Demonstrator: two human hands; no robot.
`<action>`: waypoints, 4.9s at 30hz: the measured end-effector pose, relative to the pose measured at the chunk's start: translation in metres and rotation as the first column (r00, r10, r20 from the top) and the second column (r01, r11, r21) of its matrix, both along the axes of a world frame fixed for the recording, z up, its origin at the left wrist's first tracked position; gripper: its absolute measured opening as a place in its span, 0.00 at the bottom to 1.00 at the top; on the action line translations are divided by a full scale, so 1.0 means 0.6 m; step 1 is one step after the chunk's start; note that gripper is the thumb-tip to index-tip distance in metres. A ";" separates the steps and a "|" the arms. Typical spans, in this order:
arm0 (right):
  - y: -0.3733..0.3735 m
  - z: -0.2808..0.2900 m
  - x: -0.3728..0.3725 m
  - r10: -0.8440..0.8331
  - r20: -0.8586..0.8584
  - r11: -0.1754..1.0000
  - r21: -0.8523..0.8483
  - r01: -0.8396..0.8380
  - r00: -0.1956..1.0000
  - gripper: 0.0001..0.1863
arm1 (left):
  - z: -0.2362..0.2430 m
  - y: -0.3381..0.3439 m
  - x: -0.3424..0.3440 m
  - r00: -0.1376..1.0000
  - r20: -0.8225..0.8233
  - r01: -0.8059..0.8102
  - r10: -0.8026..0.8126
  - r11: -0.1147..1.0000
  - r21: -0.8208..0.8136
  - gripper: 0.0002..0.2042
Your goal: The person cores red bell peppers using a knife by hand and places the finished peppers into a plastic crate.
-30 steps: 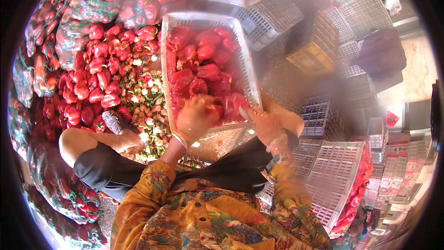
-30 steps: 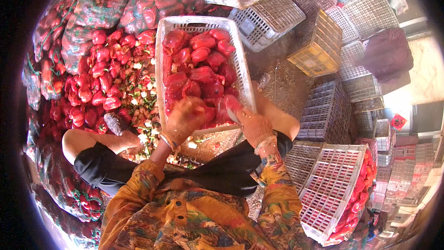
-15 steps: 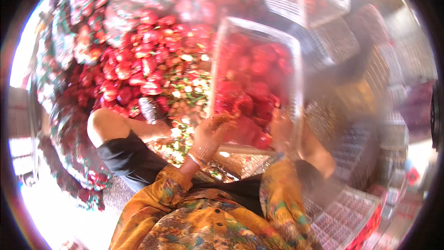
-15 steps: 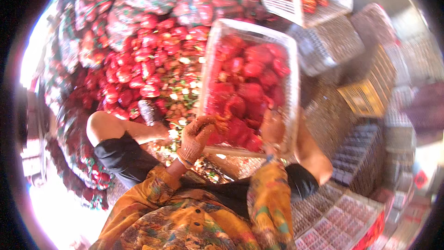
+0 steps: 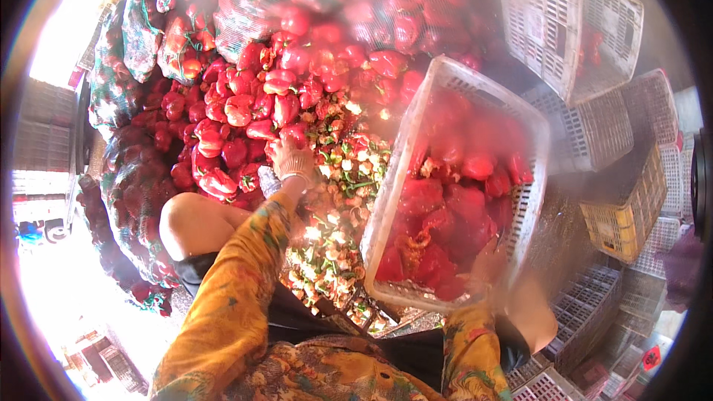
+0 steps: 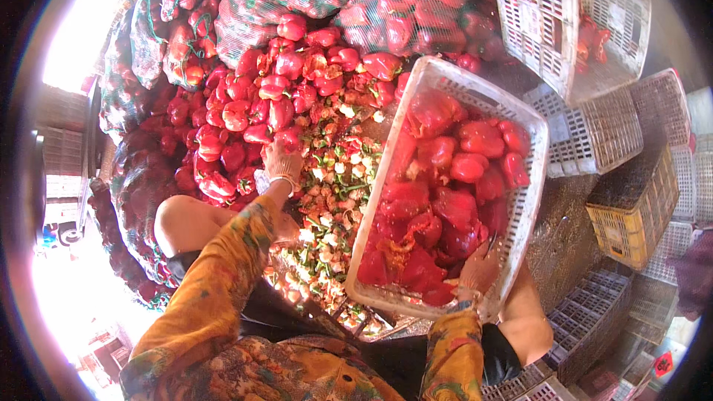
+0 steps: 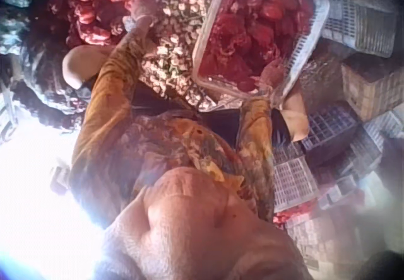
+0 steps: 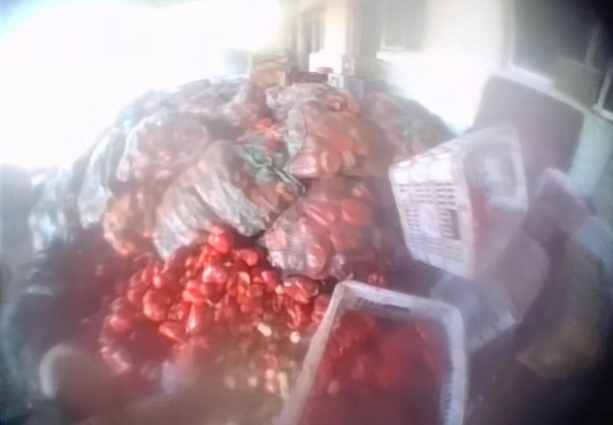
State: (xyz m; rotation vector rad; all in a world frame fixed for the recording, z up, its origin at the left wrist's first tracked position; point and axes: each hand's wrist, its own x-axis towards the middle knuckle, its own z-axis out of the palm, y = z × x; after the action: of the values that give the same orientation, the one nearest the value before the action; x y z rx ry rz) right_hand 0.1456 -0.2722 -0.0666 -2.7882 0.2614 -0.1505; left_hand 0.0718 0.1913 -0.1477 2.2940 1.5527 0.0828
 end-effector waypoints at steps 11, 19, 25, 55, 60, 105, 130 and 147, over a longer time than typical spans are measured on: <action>-0.035 -0.010 -0.003 0.078 -0.092 0.928 -0.357 -0.106 0.993 0.23 | -0.042 0.094 0.071 0.577 -0.633 0.671 -0.516 0.741 0.009 0.41; 0.041 0.059 -0.022 -0.076 0.167 0.953 0.303 0.022 0.983 0.20 | -0.009 0.082 0.027 0.923 0.269 0.347 -0.274 0.896 -0.276 0.37; 0.247 0.196 -0.040 0.256 -0.035 0.674 0.723 -0.153 0.966 0.18 | 0.156 0.004 0.039 0.726 0.650 0.611 -0.224 0.643 -0.461 0.32; 0.253 0.144 -0.182 0.485 -0.117 0.675 0.680 -0.286 0.866 0.14 | 0.330 -0.308 -0.107 0.760 0.610 0.487 -0.223 0.817 -0.308 0.15; 0.257 0.136 -0.191 0.426 -0.130 0.655 0.727 -0.207 0.895 0.12 | 0.301 -0.308 -0.092 0.801 0.527 0.432 -0.283 0.883 -0.183 0.13; 0.228 0.321 -0.024 -0.002 0.050 0.204 0.978 -0.049 0.999 0.18 | 0.235 -0.298 0.013 0.496 0.440 0.589 -0.749 0.662 0.464 0.06; 0.309 -0.053 0.223 0.111 0.181 0.788 0.584 -0.198 0.977 0.21 | -0.123 0.095 -0.005 0.628 -0.602 0.439 -0.494 0.863 -0.250 0.17; 0.285 -0.046 0.230 0.292 0.086 0.774 0.563 -0.288 0.953 0.30 | 0.074 -0.158 -0.048 0.169 0.775 0.462 0.608 0.646 -0.607 0.34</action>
State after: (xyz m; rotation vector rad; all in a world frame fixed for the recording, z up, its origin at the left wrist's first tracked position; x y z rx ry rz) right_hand 0.2836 -0.1011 -0.0942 -2.1859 -0.1184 0.0160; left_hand 0.0431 0.0964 -0.1032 0.8431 0.6274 0.6893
